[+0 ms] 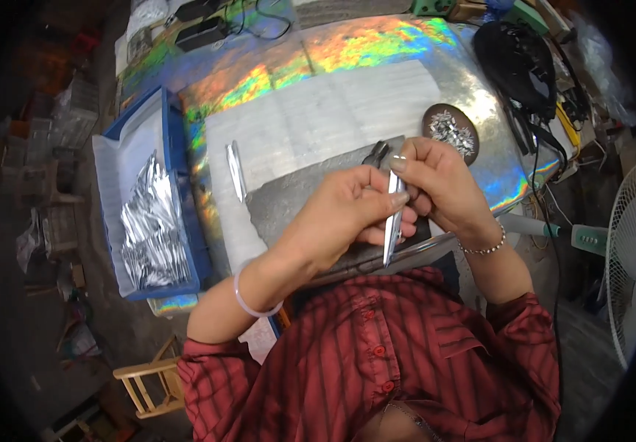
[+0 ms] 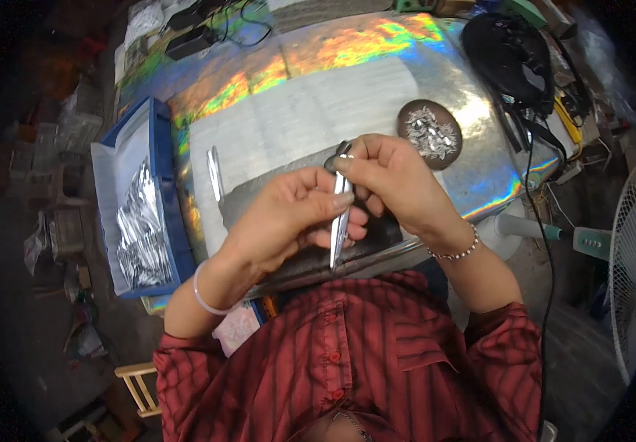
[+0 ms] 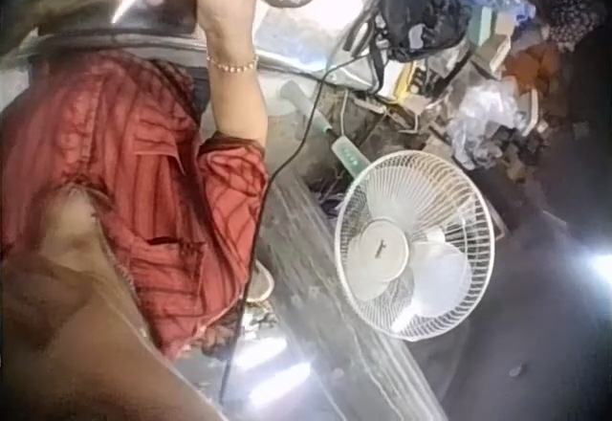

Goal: Assembling small metal components using a hammer and a punch-like tool on a stone block.

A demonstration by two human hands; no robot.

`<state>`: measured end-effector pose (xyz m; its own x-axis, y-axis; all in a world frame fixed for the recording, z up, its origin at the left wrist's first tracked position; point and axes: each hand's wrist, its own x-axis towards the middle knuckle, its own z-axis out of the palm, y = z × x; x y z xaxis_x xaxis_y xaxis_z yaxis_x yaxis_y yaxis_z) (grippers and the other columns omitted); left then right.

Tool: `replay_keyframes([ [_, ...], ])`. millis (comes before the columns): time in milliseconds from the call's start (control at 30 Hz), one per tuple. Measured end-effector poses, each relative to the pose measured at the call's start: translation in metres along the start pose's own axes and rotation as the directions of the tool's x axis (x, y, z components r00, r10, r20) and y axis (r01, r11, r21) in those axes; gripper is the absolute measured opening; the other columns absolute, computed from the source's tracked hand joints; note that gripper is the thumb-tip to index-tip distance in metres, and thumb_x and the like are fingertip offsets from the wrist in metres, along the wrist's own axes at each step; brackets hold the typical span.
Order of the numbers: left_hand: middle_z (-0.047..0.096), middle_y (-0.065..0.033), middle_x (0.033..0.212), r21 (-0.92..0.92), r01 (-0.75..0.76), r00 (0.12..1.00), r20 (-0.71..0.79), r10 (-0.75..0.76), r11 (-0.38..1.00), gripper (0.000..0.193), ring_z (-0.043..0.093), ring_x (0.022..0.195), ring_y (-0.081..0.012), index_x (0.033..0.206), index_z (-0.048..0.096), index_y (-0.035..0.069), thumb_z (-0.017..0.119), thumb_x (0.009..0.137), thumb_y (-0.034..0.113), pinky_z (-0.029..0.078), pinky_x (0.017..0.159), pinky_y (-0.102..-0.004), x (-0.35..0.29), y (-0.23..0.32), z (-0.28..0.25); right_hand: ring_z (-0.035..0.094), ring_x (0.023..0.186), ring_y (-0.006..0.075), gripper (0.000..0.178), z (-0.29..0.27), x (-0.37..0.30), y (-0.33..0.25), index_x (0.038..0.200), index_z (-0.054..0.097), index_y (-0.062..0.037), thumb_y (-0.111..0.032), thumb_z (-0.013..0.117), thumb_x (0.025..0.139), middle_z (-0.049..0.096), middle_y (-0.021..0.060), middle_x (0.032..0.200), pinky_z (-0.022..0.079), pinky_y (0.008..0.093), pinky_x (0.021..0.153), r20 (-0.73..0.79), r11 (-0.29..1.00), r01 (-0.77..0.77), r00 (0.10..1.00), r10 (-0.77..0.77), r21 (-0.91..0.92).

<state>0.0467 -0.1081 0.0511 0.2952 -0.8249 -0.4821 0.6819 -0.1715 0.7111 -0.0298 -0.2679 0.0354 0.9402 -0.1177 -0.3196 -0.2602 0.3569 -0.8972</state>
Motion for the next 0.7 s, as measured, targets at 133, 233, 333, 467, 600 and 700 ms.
replay_keyframes([
  [133,0.059,-0.0099,0.098,0.107,-0.316,0.941,-0.086,0.326,0.943,0.015,0.060,0.089,-0.0191,0.097,0.054,0.001,0.059,0.084,0.007,0.052,0.071,-0.0283,-0.013,-0.009,-0.003,0.048,0.044,0.0041,0.012,-0.053,-0.018,-0.029,0.079,0.049,-0.0067,-0.015,0.055,0.086,0.056,0.0026,0.060,0.037,0.0152,0.041,-0.151,0.970,0.154,0.971,-0.183,-0.186],
  [233,0.058,-0.0066,0.096,0.255,-0.414,0.854,-0.224,0.470,0.874,0.014,0.056,0.080,-0.0115,0.096,0.054,0.001,0.059,0.082,0.002,0.046,0.067,-0.0238,-0.028,-0.011,-0.008,0.047,0.046,0.0041,0.015,-0.123,-0.024,-0.034,0.077,0.048,-0.0046,-0.016,0.055,0.085,0.056,0.0031,0.060,0.035,0.0203,0.040,-0.355,0.827,0.054,0.886,-0.298,-0.560],
  [333,0.058,-0.0068,0.091,0.116,-0.525,0.783,-0.322,0.532,0.843,0.014,0.056,0.074,-0.0100,0.094,0.052,0.001,0.059,0.082,0.000,0.047,0.066,-0.0232,-0.037,-0.019,-0.008,0.055,0.056,0.0220,0.016,-0.189,-0.005,0.001,0.077,0.050,0.0013,-0.013,0.056,0.080,0.055,0.0112,0.060,0.041,0.0343,0.051,-0.388,0.475,-0.125,0.768,-0.510,-0.871],
  [467,0.056,-0.0102,0.088,-0.271,-0.567,0.805,-0.384,0.452,0.778,0.012,0.062,0.075,-0.0173,0.090,0.048,0.003,0.057,0.083,0.000,0.055,0.063,-0.0253,-0.037,-0.028,-0.010,0.057,0.068,0.0336,0.015,-0.188,0.003,0.019,0.089,0.053,0.0004,-0.008,0.058,0.077,0.058,0.0160,0.079,0.045,0.0355,0.060,-0.265,0.194,-0.180,0.664,-0.699,-0.964],
  [600,0.057,-0.0107,0.091,-0.460,-0.509,0.857,-0.352,0.377,0.728,0.008,0.063,0.082,-0.0186,0.085,0.049,0.005,0.056,0.084,0.000,0.056,0.066,-0.0243,-0.032,-0.050,-0.013,0.057,0.066,0.0102,0.030,-0.080,-0.022,0.011,0.109,0.053,-0.0014,-0.004,0.060,0.080,0.059,0.0065,0.086,0.045,0.0234,0.056,-0.189,0.800,0.215,0.907,-0.377,-0.561],
  [700,0.058,-0.0117,0.089,-0.473,-0.435,0.895,-0.317,0.313,0.766,0.009,0.063,0.081,-0.0179,0.082,0.049,0.005,0.056,0.084,0.000,0.056,0.067,-0.0243,-0.028,-0.056,-0.002,0.054,0.063,0.0058,0.029,-0.006,-0.038,0.018,0.110,0.054,0.0012,-0.001,0.060,0.082,0.060,0.0046,0.090,0.044,0.0181,0.056,0.128,0.983,0.179,0.976,-0.174,-0.029],
])
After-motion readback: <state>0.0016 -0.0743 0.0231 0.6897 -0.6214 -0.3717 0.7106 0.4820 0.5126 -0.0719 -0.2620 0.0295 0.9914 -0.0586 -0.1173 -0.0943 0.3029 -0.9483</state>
